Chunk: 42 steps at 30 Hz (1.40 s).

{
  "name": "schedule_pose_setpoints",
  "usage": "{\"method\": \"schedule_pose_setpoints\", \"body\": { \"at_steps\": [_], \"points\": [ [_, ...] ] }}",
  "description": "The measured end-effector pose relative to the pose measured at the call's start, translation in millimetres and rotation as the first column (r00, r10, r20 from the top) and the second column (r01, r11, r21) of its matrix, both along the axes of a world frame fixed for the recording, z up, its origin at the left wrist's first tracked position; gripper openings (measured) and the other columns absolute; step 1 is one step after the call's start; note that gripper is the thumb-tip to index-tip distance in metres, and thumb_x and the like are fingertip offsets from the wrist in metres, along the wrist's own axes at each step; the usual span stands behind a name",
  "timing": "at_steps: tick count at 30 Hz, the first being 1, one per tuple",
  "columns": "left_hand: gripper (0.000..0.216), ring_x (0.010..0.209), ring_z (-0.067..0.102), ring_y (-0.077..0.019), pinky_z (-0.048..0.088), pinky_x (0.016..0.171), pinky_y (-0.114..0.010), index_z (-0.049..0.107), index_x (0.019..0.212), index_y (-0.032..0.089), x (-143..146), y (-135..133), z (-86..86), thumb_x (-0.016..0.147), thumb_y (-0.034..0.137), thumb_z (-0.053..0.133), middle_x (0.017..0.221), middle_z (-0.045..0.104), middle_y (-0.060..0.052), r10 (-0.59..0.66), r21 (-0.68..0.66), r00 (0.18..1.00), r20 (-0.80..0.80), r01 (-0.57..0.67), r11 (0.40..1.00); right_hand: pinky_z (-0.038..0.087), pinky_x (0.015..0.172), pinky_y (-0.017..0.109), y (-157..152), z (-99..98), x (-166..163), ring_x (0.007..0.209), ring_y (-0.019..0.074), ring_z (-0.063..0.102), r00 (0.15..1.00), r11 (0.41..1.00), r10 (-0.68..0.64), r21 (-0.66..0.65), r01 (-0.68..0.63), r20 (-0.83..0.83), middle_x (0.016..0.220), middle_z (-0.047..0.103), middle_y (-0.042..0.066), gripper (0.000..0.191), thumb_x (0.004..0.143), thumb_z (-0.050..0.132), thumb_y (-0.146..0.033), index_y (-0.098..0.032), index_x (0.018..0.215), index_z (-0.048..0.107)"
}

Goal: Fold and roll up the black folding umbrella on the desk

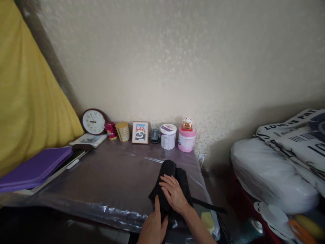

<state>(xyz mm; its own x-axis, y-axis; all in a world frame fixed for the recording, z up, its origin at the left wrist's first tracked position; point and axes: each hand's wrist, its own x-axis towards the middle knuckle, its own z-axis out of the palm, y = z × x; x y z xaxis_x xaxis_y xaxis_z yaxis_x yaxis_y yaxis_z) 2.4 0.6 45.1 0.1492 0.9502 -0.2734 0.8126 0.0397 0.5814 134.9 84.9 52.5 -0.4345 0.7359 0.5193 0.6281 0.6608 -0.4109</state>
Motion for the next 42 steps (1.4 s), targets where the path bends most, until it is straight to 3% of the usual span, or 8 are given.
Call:
{"method": "schedule_pose_setpoints", "body": {
  "at_steps": [7, 12, 14, 18, 21, 29, 35, 42],
  "points": [
    [0.067, 0.1, 0.057, -0.02, 0.039, 0.081, -0.025, 0.004, 0.137, 0.006, -6.4, 2.5, -2.3, 0.083, 0.031, 0.034, 0.11, 0.059, -0.015, 0.028, 0.016, 0.992, 0.126, -0.03, 0.999, 0.035, 0.095, 0.043, 31.2, -9.3, 16.5, 0.115, 0.0213, 0.045, 0.915, 0.914, -0.404, 0.028, 0.404, -0.025, 0.123, 0.051, 0.013, 0.033, 0.087, 0.035, -0.021, -0.013, 0.114, 0.052],
    [0.067, 0.1, 0.057, -0.0198, 0.039, 0.081, -0.024, 0.004, 0.137, 0.006, -6.6, 3.1, -0.7, 0.083, 0.031, 0.034, 0.112, 0.059, -0.015, 0.036, -0.009, 0.991, 0.126, -0.035, 0.999, 0.033, 0.099, 0.04, 6.6, -8.5, 5.1, 0.119, 0.0178, 0.041, 0.988, 0.984, -0.154, 0.091, 0.151, 0.029, 0.125, 0.05, 0.008, 0.033, 0.086, 0.038, -0.021, -0.02, 0.117, 0.051],
    [0.067, 0.103, 0.056, -0.0186, 0.038, 0.082, -0.023, 0.004, 0.137, 0.005, -6.2, 2.7, 1.9, 0.083, 0.03, 0.035, 0.115, 0.057, -0.015, 0.04, -0.007, 0.991, 0.126, -0.04, 0.999, 0.036, 0.096, 0.041, 8.1, -13.8, 9.5, 0.116, 0.0189, 0.044, 0.977, 0.976, -0.213, 0.057, 0.212, 0.013, 0.123, 0.052, 0.009, 0.034, 0.085, 0.037, -0.018, -0.02, 0.115, 0.052],
    [0.067, 0.103, 0.056, -0.0184, 0.038, 0.081, -0.022, 0.004, 0.137, 0.005, -5.3, 1.5, 5.9, 0.083, 0.03, 0.035, 0.113, 0.058, -0.015, 0.045, -0.017, 0.993, 0.11, -0.043, 0.999, 0.04, 0.092, 0.041, 23.9, -26.1, 43.2, 0.107, 0.0224, 0.051, 0.864, 0.875, -0.484, -0.064, 0.48, -0.138, 0.113, 0.058, 0.014, 0.033, 0.08, 0.038, -0.018, -0.012, 0.108, 0.056],
    [0.067, 0.099, 0.058, -0.0194, 0.038, 0.079, -0.023, 0.003, 0.137, 0.007, -5.4, 0.7, 4.6, 0.084, 0.032, 0.035, 0.11, 0.06, -0.014, 0.056, -0.024, 0.994, 0.093, -0.054, 0.998, 0.046, 0.084, 0.037, 22.5, -32.8, 69.0, 0.093, 0.0212, 0.059, 0.769, 0.806, -0.592, -0.219, 0.551, -0.243, 0.1, 0.063, 0.012, 0.032, 0.078, 0.039, -0.023, -0.014, 0.102, 0.058],
    [0.069, 0.087, 0.061, -0.0178, 0.042, 0.08, -0.025, 0.005, 0.138, 0.011, -14.0, 0.2, 4.6, 0.083, 0.039, 0.038, 0.105, 0.061, -0.012, 0.083, -0.044, 0.963, 0.257, -0.074, 0.996, 0.047, 0.08, 0.035, -6.8, -40.8, 76.5, 0.086, 0.0217, 0.062, 0.735, 0.738, -0.654, -0.358, 0.571, -0.176, 0.091, 0.066, 0.008, 0.029, 0.074, 0.042, -0.028, -0.018, 0.094, 0.061],
    [0.07, 0.045, 0.052, -0.0123, 0.045, 0.041, -0.024, -0.001, 0.137, 0.021, -19.5, -2.1, 8.0, 0.083, 0.048, 0.034, 0.063, 0.054, 0.001, 0.145, -0.184, 0.878, 0.456, -0.066, 0.981, 0.05, 0.063, 0.031, -3.4, -29.9, 79.8, 0.074, 0.0197, 0.063, 0.741, 0.743, -0.618, -0.506, 0.439, -0.264, 0.075, 0.067, 0.004, 0.031, 0.074, 0.041, -0.034, -0.019, 0.088, 0.064],
    [0.068, 0.038, 0.047, -0.0101, 0.043, 0.035, -0.023, 0.001, 0.136, 0.027, -20.8, -2.1, 3.5, 0.082, 0.05, 0.036, 0.055, 0.045, 0.007, 0.168, -0.204, 0.829, 0.533, -0.066, 0.977, 0.047, 0.069, 0.031, -3.2, -17.9, 67.0, 0.076, 0.021, 0.062, 0.744, 0.77, -0.598, -0.472, 0.43, -0.297, 0.08, 0.068, 0.006, 0.036, 0.075, 0.04, -0.044, -0.019, 0.082, 0.064]
  ]
}}
